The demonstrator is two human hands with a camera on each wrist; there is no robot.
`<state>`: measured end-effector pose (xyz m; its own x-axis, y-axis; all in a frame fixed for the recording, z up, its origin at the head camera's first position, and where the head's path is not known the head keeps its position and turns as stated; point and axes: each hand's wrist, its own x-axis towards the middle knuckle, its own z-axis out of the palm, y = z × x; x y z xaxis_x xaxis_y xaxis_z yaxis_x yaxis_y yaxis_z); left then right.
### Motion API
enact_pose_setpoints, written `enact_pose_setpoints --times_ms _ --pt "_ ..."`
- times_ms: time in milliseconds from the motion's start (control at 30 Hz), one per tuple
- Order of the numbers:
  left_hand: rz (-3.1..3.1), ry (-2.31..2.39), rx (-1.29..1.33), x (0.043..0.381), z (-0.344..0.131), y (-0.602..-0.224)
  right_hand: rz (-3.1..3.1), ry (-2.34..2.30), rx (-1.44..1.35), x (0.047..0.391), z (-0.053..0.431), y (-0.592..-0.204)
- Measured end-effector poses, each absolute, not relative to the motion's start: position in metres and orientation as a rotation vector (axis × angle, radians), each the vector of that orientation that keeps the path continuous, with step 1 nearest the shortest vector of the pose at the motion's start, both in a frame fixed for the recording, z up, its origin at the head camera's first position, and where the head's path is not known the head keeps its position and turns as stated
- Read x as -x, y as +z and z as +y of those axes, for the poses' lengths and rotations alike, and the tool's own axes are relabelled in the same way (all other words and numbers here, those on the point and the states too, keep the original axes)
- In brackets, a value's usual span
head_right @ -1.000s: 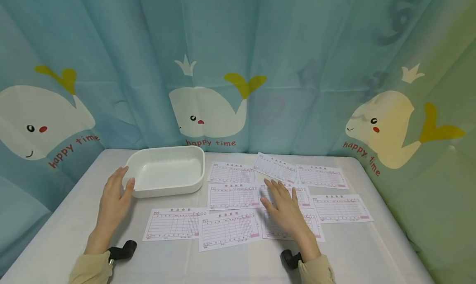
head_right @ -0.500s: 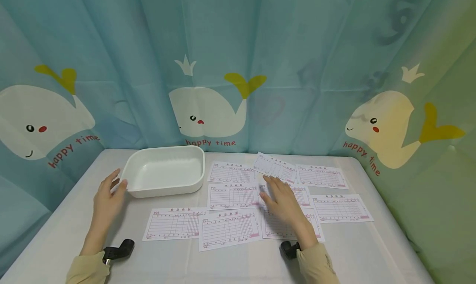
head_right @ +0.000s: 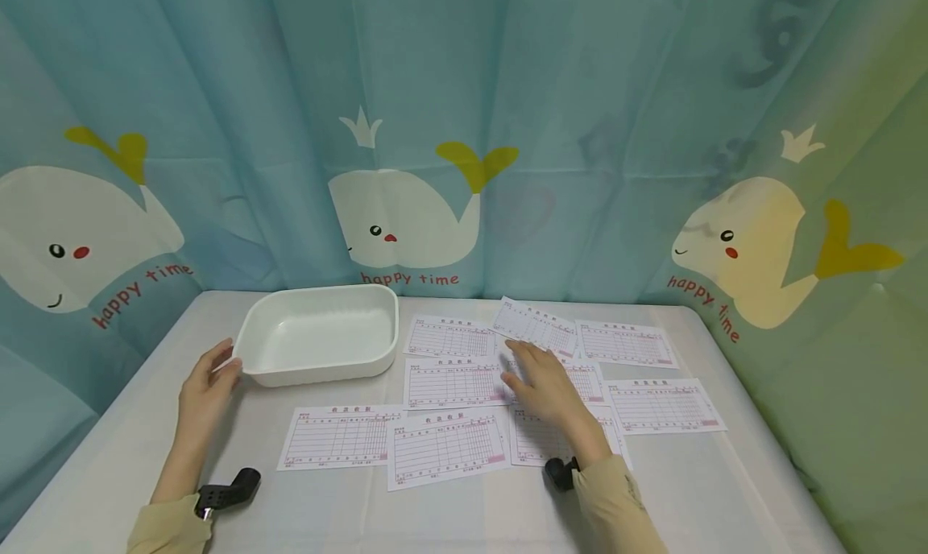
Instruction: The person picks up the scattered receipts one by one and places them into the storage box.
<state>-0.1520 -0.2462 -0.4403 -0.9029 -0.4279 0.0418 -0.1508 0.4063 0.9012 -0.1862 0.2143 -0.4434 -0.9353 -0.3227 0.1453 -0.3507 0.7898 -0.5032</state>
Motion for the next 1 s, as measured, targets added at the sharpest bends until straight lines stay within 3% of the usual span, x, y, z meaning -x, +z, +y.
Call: enact_pose_setpoints --times_ms 1000 --pt "-2.272 -1.718 -0.533 0.154 -0.246 -0.444 -2.985 0.548 -0.727 0.206 0.194 -0.45"
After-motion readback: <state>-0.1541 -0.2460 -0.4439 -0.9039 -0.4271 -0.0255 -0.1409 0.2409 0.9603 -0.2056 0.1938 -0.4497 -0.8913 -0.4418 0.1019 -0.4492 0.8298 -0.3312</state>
